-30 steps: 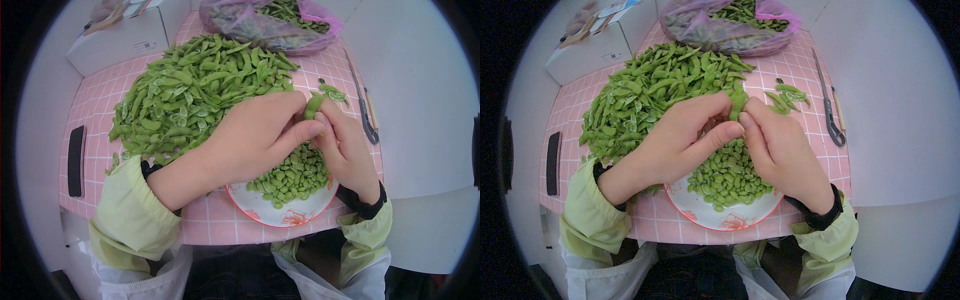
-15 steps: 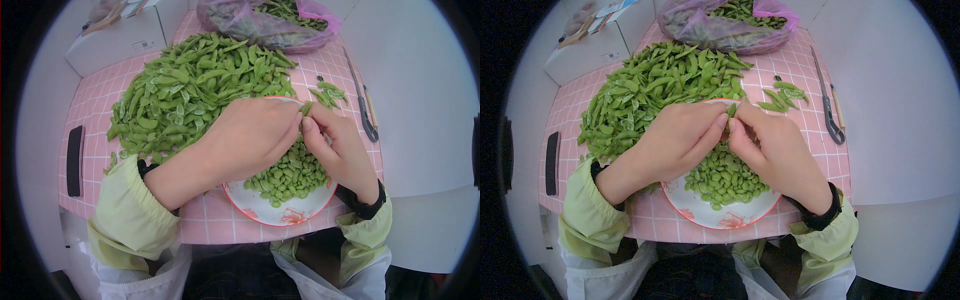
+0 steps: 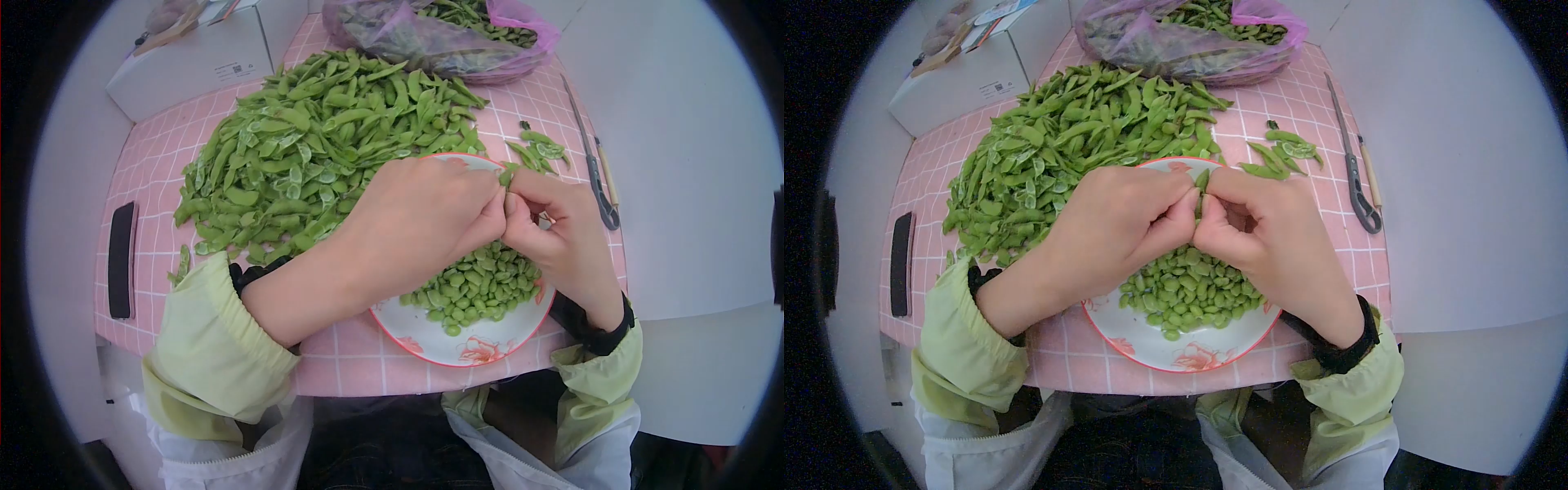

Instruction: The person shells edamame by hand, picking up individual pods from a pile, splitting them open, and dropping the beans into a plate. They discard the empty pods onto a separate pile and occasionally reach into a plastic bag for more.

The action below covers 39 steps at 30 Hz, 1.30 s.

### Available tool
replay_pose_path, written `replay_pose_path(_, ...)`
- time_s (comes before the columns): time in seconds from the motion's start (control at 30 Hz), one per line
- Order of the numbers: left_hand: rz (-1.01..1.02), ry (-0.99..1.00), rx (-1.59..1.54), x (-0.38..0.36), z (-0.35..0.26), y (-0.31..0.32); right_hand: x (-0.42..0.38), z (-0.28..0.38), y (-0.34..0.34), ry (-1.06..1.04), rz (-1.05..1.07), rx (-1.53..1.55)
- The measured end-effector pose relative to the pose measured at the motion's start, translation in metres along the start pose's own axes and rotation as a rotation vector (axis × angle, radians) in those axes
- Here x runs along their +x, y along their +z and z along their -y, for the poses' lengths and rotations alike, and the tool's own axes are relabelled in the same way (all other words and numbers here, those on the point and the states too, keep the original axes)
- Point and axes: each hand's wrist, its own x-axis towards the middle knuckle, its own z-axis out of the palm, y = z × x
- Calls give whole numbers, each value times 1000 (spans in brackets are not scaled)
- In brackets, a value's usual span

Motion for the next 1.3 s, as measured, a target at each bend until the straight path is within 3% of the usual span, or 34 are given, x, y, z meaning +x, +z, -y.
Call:
replay_pose_path(0.37,-89,3,-115,1,-3,-1,0,-1,-1,-64,-45,-9)
replay_pose_path(0.57,32,-224,-390,2,-11,-6,-1,5,0,-108,-89,-18)
replay_pose_path(0.67,115,-392,-581,4,-18,-12,-1,8,-1,-81,-104,1)
replay_pose_path(0.77,106,-419,-714,4,-18,-11,-2,8,-2,27,-77,85)
replay_pose_path(0.87,111,-422,-696,5,-15,-11,0,10,-2,96,-36,229)
replay_pose_path(0.97,110,-359,-457,5,-8,-10,0,2,1,79,-84,281)
replay_pose_path(1.07,52,-273,-284,5,-9,-7,2,3,1,32,-126,167)
replay_pose_path(1.17,-98,-37,53,1,-3,1,2,-1,2,-51,-119,99)
replay_pose_path(1.3,-120,85,240,2,-3,2,1,-1,0,-3,-75,128)
